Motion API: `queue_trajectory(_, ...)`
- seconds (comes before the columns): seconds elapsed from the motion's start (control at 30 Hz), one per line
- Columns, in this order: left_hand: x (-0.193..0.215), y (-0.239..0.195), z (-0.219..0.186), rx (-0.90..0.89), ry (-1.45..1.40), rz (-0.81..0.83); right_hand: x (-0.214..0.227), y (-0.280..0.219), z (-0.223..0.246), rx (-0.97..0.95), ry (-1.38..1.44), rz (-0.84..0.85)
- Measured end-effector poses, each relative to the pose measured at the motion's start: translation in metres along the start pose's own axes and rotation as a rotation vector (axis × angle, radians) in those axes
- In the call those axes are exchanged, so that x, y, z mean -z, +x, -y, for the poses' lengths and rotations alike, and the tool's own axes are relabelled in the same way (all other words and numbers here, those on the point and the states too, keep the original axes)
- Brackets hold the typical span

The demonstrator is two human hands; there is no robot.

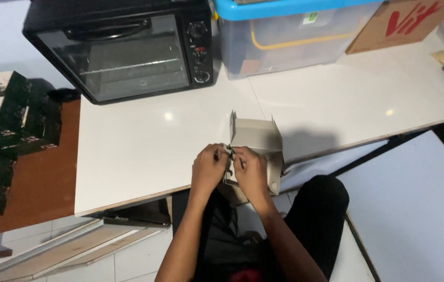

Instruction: Assembling a small cardboard box from a flat template by folding and tucking flaps.

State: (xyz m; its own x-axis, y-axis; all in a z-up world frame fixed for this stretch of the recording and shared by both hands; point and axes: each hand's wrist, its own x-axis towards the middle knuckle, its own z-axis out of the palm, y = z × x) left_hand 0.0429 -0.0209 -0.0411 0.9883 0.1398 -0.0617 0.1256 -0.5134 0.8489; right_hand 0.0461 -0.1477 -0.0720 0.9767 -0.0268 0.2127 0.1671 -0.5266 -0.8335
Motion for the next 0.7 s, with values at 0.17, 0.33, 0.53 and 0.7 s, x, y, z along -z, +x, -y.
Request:
queue_trajectory(0.17, 0.007, -0.013, -0.015, 0.013, -0.093, -0.036, 0.009, -0.010, 0.018, -0.045, 0.325, -0.058)
queue_trajectory(0.33, 0.006, -0.025, -0.031, -0.067, -0.200, -0.101, 0.000, -0.023, 0.005, -0.054, 0.494, -0.181)
queue_trajectory(0.53, 0.001, -0.027, -0.031, -0.127, -0.266, -0.112, -0.005, -0.029, -0.006, -0.062, 0.535, -0.235)
queue_trajectory(0.7, -0.003, -0.027, -0.029, -0.150, -0.304, -0.103, -0.005, -0.034, -0.008, -0.079, 0.526, -0.268)
